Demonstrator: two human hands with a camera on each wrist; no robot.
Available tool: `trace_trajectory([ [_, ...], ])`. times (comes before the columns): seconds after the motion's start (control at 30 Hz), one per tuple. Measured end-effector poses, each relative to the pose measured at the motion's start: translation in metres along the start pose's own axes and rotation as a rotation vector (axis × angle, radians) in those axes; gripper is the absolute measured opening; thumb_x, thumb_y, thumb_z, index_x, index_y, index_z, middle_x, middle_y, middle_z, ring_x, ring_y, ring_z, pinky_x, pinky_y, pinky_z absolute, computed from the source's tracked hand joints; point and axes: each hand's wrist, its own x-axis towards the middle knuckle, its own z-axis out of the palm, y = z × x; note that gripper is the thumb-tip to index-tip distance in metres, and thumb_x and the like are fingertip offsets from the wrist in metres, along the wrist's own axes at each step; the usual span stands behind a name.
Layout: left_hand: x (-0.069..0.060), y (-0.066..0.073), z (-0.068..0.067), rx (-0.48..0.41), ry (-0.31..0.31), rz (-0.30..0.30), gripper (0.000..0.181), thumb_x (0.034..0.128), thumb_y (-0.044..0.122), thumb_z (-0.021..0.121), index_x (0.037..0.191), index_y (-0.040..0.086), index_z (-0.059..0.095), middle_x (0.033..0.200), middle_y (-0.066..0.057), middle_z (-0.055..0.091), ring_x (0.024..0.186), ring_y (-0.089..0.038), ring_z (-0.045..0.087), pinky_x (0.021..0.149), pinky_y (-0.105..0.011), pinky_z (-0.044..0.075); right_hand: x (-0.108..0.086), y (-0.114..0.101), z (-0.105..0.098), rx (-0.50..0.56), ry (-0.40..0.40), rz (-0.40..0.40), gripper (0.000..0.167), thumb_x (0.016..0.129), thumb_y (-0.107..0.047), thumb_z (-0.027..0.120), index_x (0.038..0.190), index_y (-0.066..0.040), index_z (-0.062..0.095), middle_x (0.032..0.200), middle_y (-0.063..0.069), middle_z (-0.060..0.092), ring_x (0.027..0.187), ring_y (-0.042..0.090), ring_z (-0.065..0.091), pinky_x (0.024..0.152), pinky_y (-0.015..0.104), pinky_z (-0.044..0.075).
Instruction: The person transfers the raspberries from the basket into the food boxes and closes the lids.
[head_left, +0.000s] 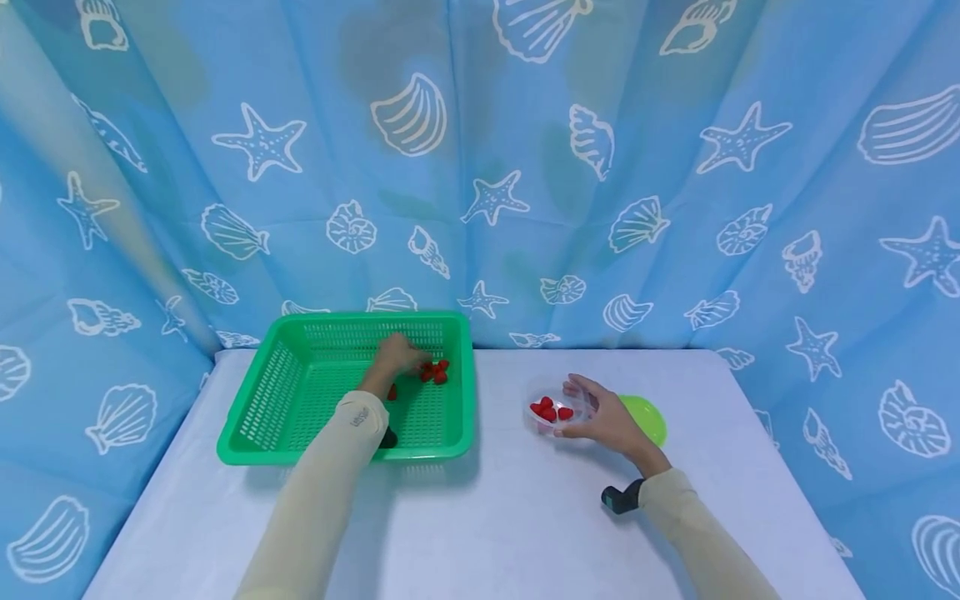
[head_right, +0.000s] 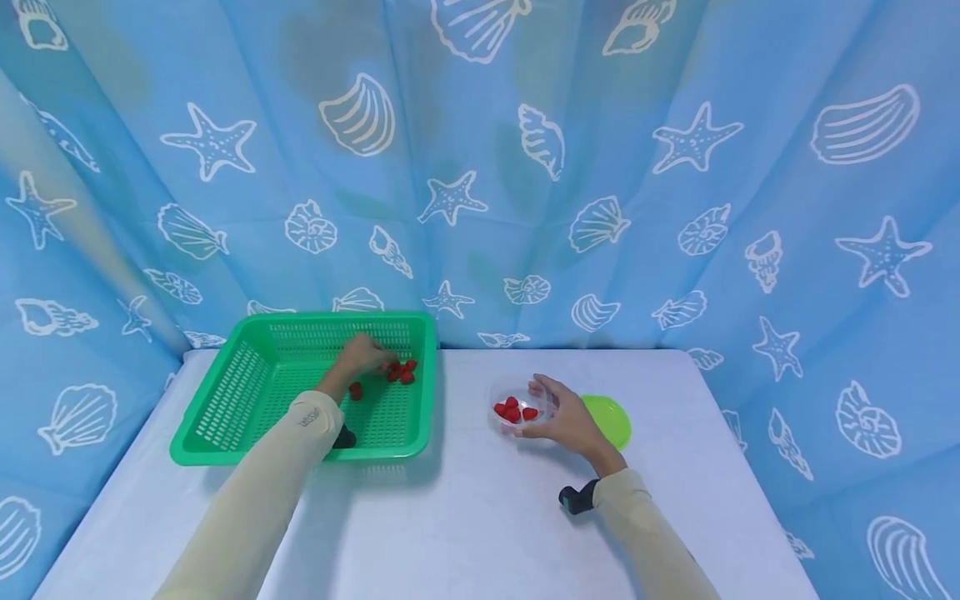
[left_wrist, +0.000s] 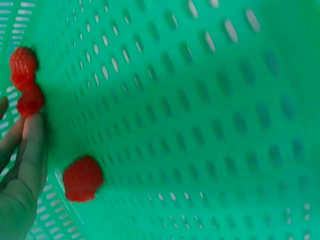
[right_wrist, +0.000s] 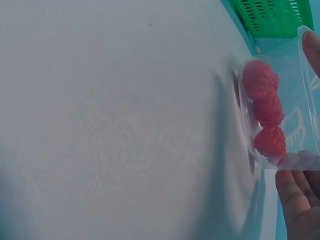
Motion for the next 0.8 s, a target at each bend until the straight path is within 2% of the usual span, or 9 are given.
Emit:
trace_trajectory([
  [0.17,0.002,0.003,0.008,0.062,0.039,0.007,0.033,0.0898,0.02,0.071,0.063,0.002,0.068,0.065,-0.014,0.068,0.062,-0.025,0.067,0.055,-0.031,0.048,0.0,0.001,0.0,0.025,-0.014,-0.007,0.109,0.063,-0.044,0.09,0.152,-0.018,0.033,0.145,0.003,0.049,0.14,0.03,0.032,0.103,0.056,0.039],
  [0.27,0.003,0.003,0.011,0.109,0.064,0.026,0.031,0.089,0.018,0.072,0.066,-0.002,0.071,0.065,-0.015,0.068,0.063,-0.026,0.066,0.052,-0.028,0.044,-0.001,0.0,0.002,0.032,-0.012,-0.013,0.108,0.064,-0.042,0.09,0.152,-0.017,0.033,0.145,0.005,0.049,0.14,0.031,0.032,0.104,0.056,0.038],
  [0.37,0.001,0.001,0.01,0.096,0.072,0.041,0.028,0.0887,0.016,0.072,0.07,-0.004,0.071,0.065,-0.015,0.067,0.062,-0.027,0.064,0.051,-0.029,0.042,0.0,-0.002,0.002,0.015,-0.012,-0.015,0.108,0.065,-0.042,0.09,0.152,-0.016,0.032,0.145,0.007,0.048,0.14,0.032,0.032,0.103,0.057,0.04],
  [0.47,-0.003,-0.002,0.009,0.057,0.068,0.034,0.024,0.088,0.017,0.072,0.075,-0.003,0.072,0.067,-0.013,0.066,0.064,-0.026,0.061,0.055,-0.031,0.044,0.0,-0.003,0.002,0.0,-0.008,0.0,0.108,0.064,-0.042,0.09,0.152,-0.018,0.033,0.145,0.005,0.048,0.14,0.032,0.032,0.101,0.057,0.042],
  [0.63,-0.002,-0.007,0.008,-0.013,0.04,0.004,0.019,0.0865,0.021,0.074,0.084,0.002,0.075,0.073,-0.007,0.068,0.071,-0.022,0.065,0.067,-0.036,0.053,-0.001,-0.002,0.001,-0.01,0.003,0.008,0.109,0.062,-0.042,0.091,0.152,-0.018,0.034,0.145,0.005,0.048,0.139,0.032,0.032,0.099,0.056,0.044],
  [0.8,0.003,-0.01,0.007,-0.213,-0.001,-0.036,0.019,0.0882,0.017,0.072,0.095,-0.001,0.074,0.087,-0.011,0.07,0.078,-0.021,0.069,0.078,-0.039,0.056,0.0,0.001,0.001,-0.021,0.002,0.002,0.11,0.062,-0.045,0.09,0.152,-0.018,0.033,0.145,0.005,0.049,0.14,0.032,0.032,0.1,0.056,0.042],
])
